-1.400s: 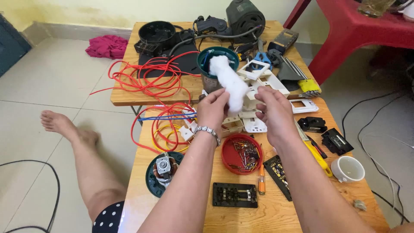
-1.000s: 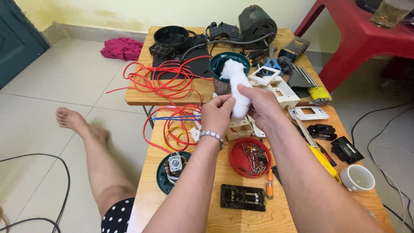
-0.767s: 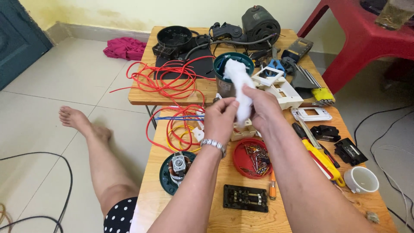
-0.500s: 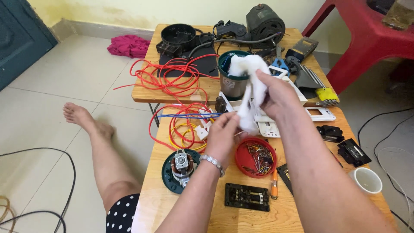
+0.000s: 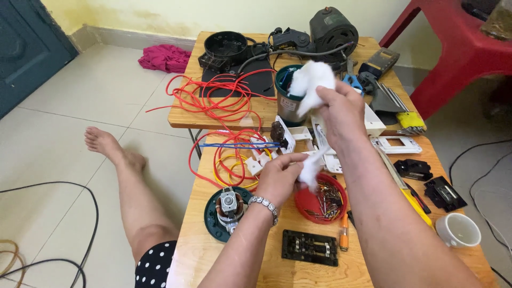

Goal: The person sits on the floor and cleans a black electrical component using a white cloth. They wipe the component's surface and crevices while holding it in their hands. The workspace is cluttered with various electrical parts, wires, and tools.

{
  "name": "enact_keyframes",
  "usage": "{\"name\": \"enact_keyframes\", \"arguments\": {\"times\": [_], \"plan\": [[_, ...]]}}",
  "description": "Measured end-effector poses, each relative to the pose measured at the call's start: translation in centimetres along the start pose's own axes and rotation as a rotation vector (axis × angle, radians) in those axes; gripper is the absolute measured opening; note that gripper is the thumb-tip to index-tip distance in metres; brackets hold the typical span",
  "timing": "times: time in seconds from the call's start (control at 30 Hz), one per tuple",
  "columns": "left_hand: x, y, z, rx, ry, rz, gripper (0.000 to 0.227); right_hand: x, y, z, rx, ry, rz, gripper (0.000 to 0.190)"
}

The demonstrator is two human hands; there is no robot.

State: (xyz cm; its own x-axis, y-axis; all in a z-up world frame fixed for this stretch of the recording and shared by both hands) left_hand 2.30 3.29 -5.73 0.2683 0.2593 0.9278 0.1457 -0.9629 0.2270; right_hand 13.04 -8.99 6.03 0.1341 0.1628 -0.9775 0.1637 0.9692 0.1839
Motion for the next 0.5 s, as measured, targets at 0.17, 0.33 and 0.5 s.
{"name": "enact_keyframes", "arguments": {"times": [0.17,0.33,0.5], "plan": [[1.1,-1.6,1.1,0.128,-0.011,0.005,0.026,-1.2,-0.6,1.9,0.136,-0.295,-0.116,0.042],[2.6,-1.8,0.4,0.160,-0.034,0.047,0.031,-2.3,0.8,1.7,0.242,-0.575,-0.547,0.017],[4.1,-1.7,0.6,0.176,0.030,0.018,0.033,-0.7,4.3,2.7,0.091,-0.709,-1.205,0.013]]}}
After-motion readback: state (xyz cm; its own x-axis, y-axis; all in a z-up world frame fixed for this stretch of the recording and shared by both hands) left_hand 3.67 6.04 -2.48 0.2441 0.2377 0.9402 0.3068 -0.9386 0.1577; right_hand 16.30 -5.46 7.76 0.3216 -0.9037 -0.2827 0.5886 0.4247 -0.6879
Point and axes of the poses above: each hand's wrist, its own z-axis towards the middle knuckle, its own y-axis out of the palm, x = y × z, the point moved 9 cm from there along z, towards the middle knuckle, and after that the axes turned 2 degrees about -y, right-handed, at the moved point
